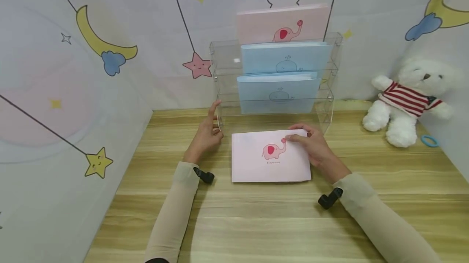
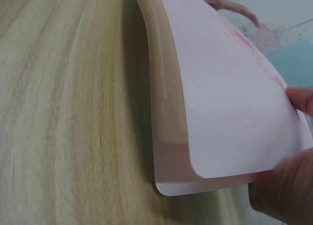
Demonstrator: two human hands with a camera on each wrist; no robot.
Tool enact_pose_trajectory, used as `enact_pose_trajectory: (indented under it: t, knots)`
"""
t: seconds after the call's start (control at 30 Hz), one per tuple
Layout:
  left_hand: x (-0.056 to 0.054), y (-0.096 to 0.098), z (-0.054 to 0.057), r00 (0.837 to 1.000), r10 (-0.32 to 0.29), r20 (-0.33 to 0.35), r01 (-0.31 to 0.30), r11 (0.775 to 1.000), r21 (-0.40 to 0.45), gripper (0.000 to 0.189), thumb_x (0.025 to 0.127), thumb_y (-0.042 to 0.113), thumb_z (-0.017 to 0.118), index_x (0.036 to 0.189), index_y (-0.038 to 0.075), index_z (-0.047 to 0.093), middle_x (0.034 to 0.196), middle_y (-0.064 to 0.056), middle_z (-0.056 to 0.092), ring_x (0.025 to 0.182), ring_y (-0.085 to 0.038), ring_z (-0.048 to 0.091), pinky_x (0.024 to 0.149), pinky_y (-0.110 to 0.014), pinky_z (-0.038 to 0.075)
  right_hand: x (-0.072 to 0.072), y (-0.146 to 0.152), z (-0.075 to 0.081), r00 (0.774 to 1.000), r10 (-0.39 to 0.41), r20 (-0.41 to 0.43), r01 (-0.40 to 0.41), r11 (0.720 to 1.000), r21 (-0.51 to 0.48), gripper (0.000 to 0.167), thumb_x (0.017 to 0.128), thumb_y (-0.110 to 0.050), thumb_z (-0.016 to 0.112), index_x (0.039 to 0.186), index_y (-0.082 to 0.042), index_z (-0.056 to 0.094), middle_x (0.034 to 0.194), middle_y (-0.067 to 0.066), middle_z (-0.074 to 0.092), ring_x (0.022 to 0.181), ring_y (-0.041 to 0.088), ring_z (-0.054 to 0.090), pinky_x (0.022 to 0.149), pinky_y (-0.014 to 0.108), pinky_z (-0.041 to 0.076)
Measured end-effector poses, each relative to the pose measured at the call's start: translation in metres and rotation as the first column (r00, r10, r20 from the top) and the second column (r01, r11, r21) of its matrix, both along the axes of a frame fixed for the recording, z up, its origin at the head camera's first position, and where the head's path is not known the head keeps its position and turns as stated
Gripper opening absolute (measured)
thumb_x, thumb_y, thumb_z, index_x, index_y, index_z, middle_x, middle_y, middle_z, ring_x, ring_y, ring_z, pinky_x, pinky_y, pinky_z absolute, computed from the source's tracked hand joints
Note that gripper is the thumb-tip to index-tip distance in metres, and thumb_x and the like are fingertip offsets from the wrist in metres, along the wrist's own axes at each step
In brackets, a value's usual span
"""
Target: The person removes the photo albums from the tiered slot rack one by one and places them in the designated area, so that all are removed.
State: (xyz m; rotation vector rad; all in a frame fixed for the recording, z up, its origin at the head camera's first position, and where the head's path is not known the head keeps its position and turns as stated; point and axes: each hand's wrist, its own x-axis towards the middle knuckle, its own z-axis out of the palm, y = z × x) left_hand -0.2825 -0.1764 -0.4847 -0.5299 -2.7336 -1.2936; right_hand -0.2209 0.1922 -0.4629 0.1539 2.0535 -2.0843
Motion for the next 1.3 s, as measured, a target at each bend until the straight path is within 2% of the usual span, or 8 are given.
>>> enact_pose_trajectory:
  t: [0.17,0.3,0.53,0.7,0.93,1.07,1.2,1.3]
  knots:
    - [0.000,0.000,0.000,1.000,0.000,0.022,-0.001,1.000,0.013,0.116,0.087,-0.009,0.067,0.165,0.054,0.009,0.140,-0.028,0.059,0.119,-0.044,0.074,0.101,-0.055,0.062,-0.004,0.000,-0.006,1.000,0.012,0.010,-0.012,0.999,0.033,0.022,0.094,-0.012,0.081,0.112,-0.024,0.075,0.149,0.005,0.043,0.107,0.019,0.065,0.083,0.028,0.066]
    - [0.000,0.000,0.000,1.000,0.004,0.026,-0.004,1.000,0.011,0.115,0.087,-0.009,0.067,0.166,0.053,0.009,0.141,-0.028,0.058,0.119,-0.044,0.074,0.102,-0.055,0.062,-0.008,0.001,-0.010,0.999,0.051,0.002,-0.051,0.992,0.117,0.031,0.094,-0.014,0.082,0.124,-0.014,0.072,0.150,0.013,0.048,0.097,0.019,0.070,0.078,0.030,0.067]
    - [0.001,0.002,0.001,0.999,0.014,0.038,-0.014,1.000,0.010,0.115,0.086,-0.011,0.065,0.167,0.050,0.010,0.141,-0.027,0.057,0.119,-0.044,0.073,0.102,-0.055,0.062,-0.009,-0.002,-0.016,0.990,0.138,-0.008,-0.125,0.921,0.368,0.042,0.093,-0.017,0.084,0.132,-0.007,0.072,0.144,0.024,0.061,0.081,0.017,0.073,0.070,0.029,0.064]
    - [0.001,0.002,0.000,0.999,0.005,0.036,-0.006,1.000,0.015,0.118,0.087,-0.011,0.065,0.164,0.058,0.008,0.143,-0.029,0.056,0.121,-0.044,0.072,0.103,-0.054,0.062,-0.009,-0.004,-0.020,0.982,0.168,-0.084,-0.103,0.855,0.509,0.040,0.092,-0.021,0.085,0.129,-0.008,0.076,0.147,0.021,0.064,0.107,0.027,0.068,0.081,0.029,0.060]
    - [0.001,0.003,0.000,0.999,0.003,0.046,-0.004,1.000,0.021,0.117,0.088,-0.010,0.064,0.164,0.058,0.007,0.145,-0.029,0.055,0.123,-0.044,0.072,0.105,-0.055,0.061,-0.008,-0.006,-0.019,0.969,0.220,-0.116,-0.082,0.723,0.686,0.039,0.094,-0.029,0.083,0.128,-0.011,0.077,0.145,0.019,0.069,0.137,0.041,0.059,0.109,0.054,0.051]
    - [0.001,0.003,0.001,0.999,0.001,0.043,-0.002,1.000,0.027,0.116,0.088,-0.010,0.064,0.166,0.056,0.008,0.145,-0.030,0.056,0.122,-0.044,0.072,0.104,-0.056,0.061,-0.005,-0.008,-0.014,0.962,0.252,-0.103,-0.079,0.621,0.780,0.042,0.095,-0.036,0.080,0.130,-0.013,0.077,0.142,0.021,0.070,0.135,0.046,0.060,0.109,0.059,0.051]
    - [0.002,0.003,0.001,0.999,0.001,0.033,-0.002,1.000,0.027,0.115,0.089,-0.010,0.064,0.167,0.054,0.008,0.147,-0.031,0.055,0.121,-0.044,0.073,0.103,-0.055,0.061,-0.001,-0.011,-0.009,0.966,0.248,-0.065,-0.079,0.528,0.845,0.047,0.095,-0.043,0.078,0.134,-0.017,0.076,0.145,0.021,0.068,0.129,0.048,0.063,0.093,0.053,0.056]
    - [0.003,0.001,0.002,0.999,0.009,0.033,-0.009,1.000,0.017,0.117,0.089,-0.010,0.064,0.165,0.057,0.007,0.147,-0.031,0.056,0.122,-0.044,0.073,0.104,-0.055,0.061,0.001,-0.013,-0.008,0.969,0.243,-0.055,-0.077,0.503,0.861,0.048,0.095,-0.045,0.078,0.135,-0.018,0.076,0.147,0.021,0.067,0.128,0.047,0.063,0.089,0.050,0.055]
